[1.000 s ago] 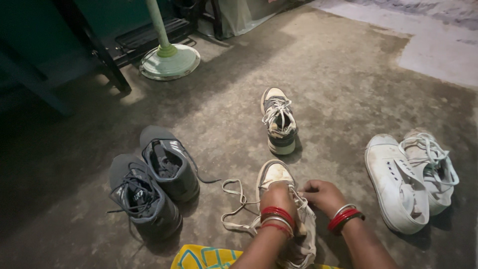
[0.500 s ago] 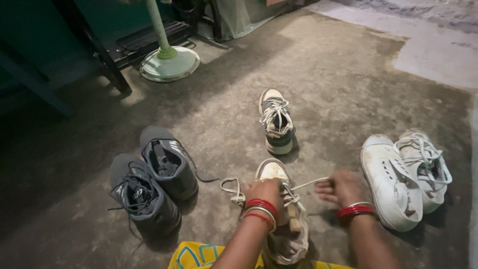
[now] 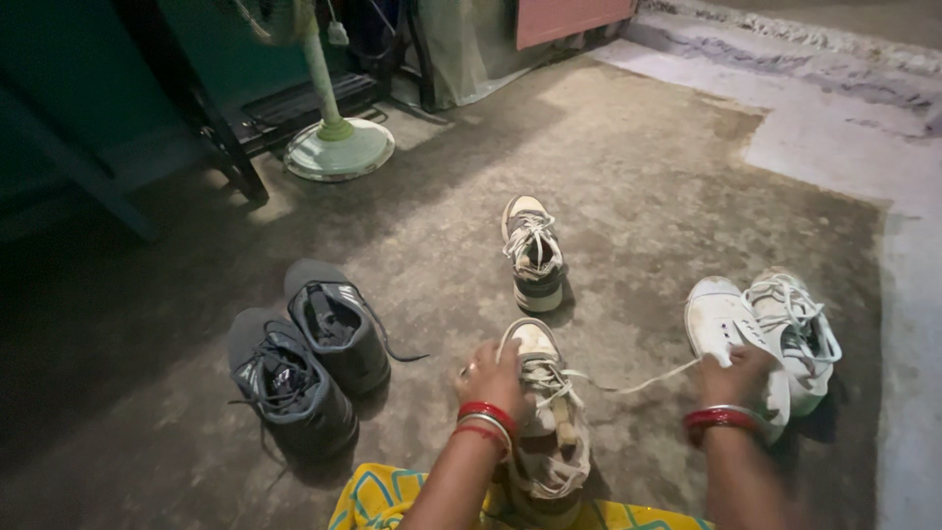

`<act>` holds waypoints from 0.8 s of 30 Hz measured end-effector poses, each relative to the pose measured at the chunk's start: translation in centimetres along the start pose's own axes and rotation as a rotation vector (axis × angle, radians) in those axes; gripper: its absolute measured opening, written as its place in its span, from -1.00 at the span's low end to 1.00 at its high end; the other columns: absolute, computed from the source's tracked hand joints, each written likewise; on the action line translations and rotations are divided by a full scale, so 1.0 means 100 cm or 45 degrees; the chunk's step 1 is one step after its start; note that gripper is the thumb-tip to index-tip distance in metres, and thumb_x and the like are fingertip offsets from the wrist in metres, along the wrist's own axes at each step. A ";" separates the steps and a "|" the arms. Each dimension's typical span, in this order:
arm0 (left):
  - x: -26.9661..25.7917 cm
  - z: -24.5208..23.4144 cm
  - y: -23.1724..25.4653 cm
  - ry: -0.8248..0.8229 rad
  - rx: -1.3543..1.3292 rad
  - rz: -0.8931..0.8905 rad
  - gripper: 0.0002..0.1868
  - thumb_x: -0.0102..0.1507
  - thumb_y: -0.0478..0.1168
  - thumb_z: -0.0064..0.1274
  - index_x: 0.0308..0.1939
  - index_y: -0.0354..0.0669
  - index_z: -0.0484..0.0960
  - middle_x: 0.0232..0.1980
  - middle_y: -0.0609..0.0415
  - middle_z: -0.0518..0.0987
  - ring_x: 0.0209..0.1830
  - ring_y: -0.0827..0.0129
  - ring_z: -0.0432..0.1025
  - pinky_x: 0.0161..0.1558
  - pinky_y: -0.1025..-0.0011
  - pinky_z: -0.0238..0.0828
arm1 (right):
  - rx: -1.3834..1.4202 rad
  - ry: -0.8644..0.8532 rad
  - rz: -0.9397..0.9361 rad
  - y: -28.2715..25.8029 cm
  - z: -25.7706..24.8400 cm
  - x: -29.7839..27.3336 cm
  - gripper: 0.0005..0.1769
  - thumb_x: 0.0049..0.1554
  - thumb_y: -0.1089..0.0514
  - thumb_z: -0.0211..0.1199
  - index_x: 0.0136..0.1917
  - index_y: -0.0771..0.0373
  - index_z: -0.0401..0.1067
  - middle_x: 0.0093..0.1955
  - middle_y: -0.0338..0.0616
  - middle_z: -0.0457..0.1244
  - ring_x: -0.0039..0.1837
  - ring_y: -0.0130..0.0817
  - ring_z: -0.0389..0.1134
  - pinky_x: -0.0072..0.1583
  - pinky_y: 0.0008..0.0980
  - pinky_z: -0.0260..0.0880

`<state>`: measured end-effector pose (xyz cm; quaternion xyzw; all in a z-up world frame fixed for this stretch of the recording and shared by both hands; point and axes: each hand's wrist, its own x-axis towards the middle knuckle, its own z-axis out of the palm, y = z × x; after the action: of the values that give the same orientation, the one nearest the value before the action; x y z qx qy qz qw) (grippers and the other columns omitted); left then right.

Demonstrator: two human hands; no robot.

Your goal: The person sits on the floor and laces a pair of worn white sneakers by hand, threading the laces through the eyelets and tying them. Other shoes are visible nearby but not handled.

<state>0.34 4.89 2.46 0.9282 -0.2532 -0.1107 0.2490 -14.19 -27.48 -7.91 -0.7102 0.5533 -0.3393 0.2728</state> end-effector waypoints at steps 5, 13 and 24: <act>-0.025 -0.011 -0.004 -0.153 0.026 -0.348 -0.04 0.02 0.19 0.39 0.37 0.04 0.26 0.48 -0.06 0.24 0.46 -0.01 0.18 0.36 0.00 0.16 | 0.116 -0.733 -0.540 -0.043 0.043 -0.088 -0.59 0.04 0.13 0.21 0.19 0.15 0.47 0.19 0.04 0.34 0.12 0.06 0.40 0.16 -0.10 0.41; -0.018 0.030 -0.022 -0.269 -0.018 -0.249 -0.61 0.26 0.00 0.08 0.08 -0.10 0.54 0.07 -0.20 0.64 0.11 -0.09 0.53 0.13 0.03 0.47 | -0.064 -0.811 -0.754 -0.047 0.056 -0.108 -0.79 0.15 0.04 0.18 -0.15 0.20 0.51 -0.20 -0.03 0.39 -0.13 -0.09 0.41 -0.05 -0.25 0.37; 0.033 0.028 -0.071 0.009 0.207 -0.261 -0.75 0.36 -0.19 -0.15 0.11 0.02 0.47 0.04 -0.08 0.63 0.05 -0.05 0.56 0.00 0.02 0.53 | 1.296 -0.036 0.720 0.002 0.003 0.006 -0.84 0.11 0.14 0.04 -0.24 0.27 0.21 -0.36 -0.17 0.19 -0.24 -0.23 0.36 -0.14 -0.19 0.50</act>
<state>5.18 7.27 -3.88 0.9667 -0.1644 -0.1112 0.1612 -13.96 -28.13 -8.16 -0.3188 0.4849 -0.4669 0.6673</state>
